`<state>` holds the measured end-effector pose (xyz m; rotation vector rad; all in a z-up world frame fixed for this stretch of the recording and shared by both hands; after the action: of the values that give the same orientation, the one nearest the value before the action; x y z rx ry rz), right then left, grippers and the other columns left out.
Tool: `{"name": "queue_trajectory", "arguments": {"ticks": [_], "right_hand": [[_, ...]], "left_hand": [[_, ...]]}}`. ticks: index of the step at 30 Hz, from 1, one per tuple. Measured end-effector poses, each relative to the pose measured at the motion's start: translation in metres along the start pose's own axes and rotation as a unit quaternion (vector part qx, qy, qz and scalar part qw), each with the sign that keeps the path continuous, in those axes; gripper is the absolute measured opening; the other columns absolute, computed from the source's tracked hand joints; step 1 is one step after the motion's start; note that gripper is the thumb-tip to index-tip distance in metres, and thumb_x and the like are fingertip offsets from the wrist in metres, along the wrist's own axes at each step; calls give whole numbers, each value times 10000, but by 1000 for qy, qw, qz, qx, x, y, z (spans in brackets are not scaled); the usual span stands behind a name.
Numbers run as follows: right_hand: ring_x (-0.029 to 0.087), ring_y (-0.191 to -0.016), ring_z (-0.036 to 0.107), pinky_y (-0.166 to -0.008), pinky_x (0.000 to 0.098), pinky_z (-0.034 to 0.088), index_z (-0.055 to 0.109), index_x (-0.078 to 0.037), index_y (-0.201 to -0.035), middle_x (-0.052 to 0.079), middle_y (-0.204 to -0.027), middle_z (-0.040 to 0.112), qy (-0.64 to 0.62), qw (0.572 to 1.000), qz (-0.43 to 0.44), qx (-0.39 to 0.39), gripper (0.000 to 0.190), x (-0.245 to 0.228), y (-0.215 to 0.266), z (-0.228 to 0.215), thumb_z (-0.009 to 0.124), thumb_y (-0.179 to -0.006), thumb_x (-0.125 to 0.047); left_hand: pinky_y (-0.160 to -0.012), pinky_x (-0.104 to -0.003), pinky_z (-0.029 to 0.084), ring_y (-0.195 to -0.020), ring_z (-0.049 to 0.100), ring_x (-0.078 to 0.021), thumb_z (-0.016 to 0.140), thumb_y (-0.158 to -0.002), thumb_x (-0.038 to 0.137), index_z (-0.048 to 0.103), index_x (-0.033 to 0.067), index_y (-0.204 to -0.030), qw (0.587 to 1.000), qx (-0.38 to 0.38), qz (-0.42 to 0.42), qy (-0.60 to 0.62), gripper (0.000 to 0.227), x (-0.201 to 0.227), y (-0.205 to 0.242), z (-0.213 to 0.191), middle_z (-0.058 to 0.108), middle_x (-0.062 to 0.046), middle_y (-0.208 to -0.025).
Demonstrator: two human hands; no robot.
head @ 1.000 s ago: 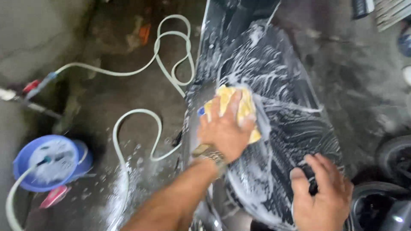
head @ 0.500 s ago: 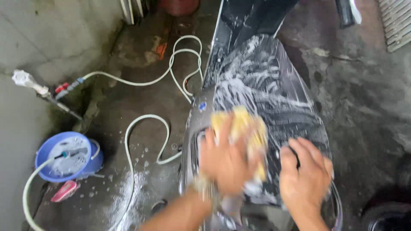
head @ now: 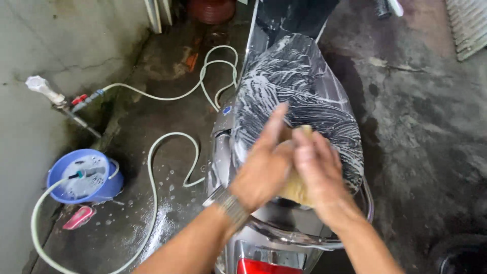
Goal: Scrubbing the seat and rear light of a motorcycle with a soapy sponge
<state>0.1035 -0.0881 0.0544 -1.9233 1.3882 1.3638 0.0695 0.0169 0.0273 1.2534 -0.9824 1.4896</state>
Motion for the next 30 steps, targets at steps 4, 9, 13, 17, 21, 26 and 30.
{"name": "queue_trajectory", "arguments": {"ticks": [4, 9, 13, 17, 21, 26, 30], "right_hand": [[216, -1324, 52, -1001, 525, 69, 313, -412, -1318, -81, -1465, 106, 371, 928, 31, -8, 697, 5, -5, 11, 294, -649, -604], [279, -1021, 494, -847, 413, 346, 584, -218, -1101, 99, -1079, 543, 336, 921, 29, 192, 583, 27, -39, -22, 404, -642, -528], [340, -1054, 418, -883, 427, 316, 480, -147, -1230, 102, -1321, 357, 286, 943, 62, 158, 518, 32, -21, -31, 392, -767, -363], [124, -771, 545, -674, 258, 413, 592, -262, -1146, -26, -862, 598, 73, 952, 136, 264, 465, 53, -39, -45, 471, -702, -329], [305, -1180, 392, -931, 457, 248, 466, -109, -1257, 109, -1309, 375, 271, 949, -23, 156, 565, 61, -35, -51, 407, -734, -312], [358, -1061, 434, -874, 444, 334, 453, -282, -1267, 136, -1214, 416, 182, 967, 95, 149, 670, 59, -57, -64, 362, -620, -429], [340, -1155, 297, -984, 370, 226, 503, -289, -1243, 34, -1405, 313, 262, 954, -110, 93, 519, 71, -53, -75, 451, -736, -383]], "left_hand": [[-919, -307, 387, -1070, 539, -223, 380, -715, 72, 390, 90, -1289, 975, 140, 11, -174, 575, -5, 13, -19, 537, -104, -1208], [-827, -463, 371, -996, 515, -321, 510, -751, 173, 533, 109, -1151, 879, 249, 42, -404, 406, -18, 20, -17, 555, -112, -1134], [-849, -586, 334, -1209, 264, -386, 606, -712, 347, 353, 147, -1285, 863, 281, -98, -409, 658, -24, 20, 11, 234, -136, -1388], [-816, -688, 298, -1316, 71, -401, 678, -666, 352, 232, 238, -1361, 853, 322, -230, -342, 833, -15, 7, 32, 52, -77, -1481], [-821, -637, 362, -1318, 73, -354, 610, -707, 450, 276, 296, -1342, 823, 348, -271, -358, 734, -14, -2, 33, 88, -40, -1476], [-873, -546, 355, -1278, 188, -318, 571, -667, 552, 429, 291, -1264, 786, 419, -231, -391, 668, -17, -1, 39, 223, -16, -1426], [-892, -534, 349, -1265, 208, -315, 557, -680, 580, 422, 295, -1277, 772, 419, -229, -421, 675, -14, -7, 38, 233, -17, -1424]]}}
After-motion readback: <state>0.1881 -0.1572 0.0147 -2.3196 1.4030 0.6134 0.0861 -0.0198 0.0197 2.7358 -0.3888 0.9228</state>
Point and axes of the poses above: each hand's wrist, its own y-axis away from the middle knuckle, its own z-axis out of the palm, x = y × z, the point moved 2 cm from there along -y, towards the middle knuckle
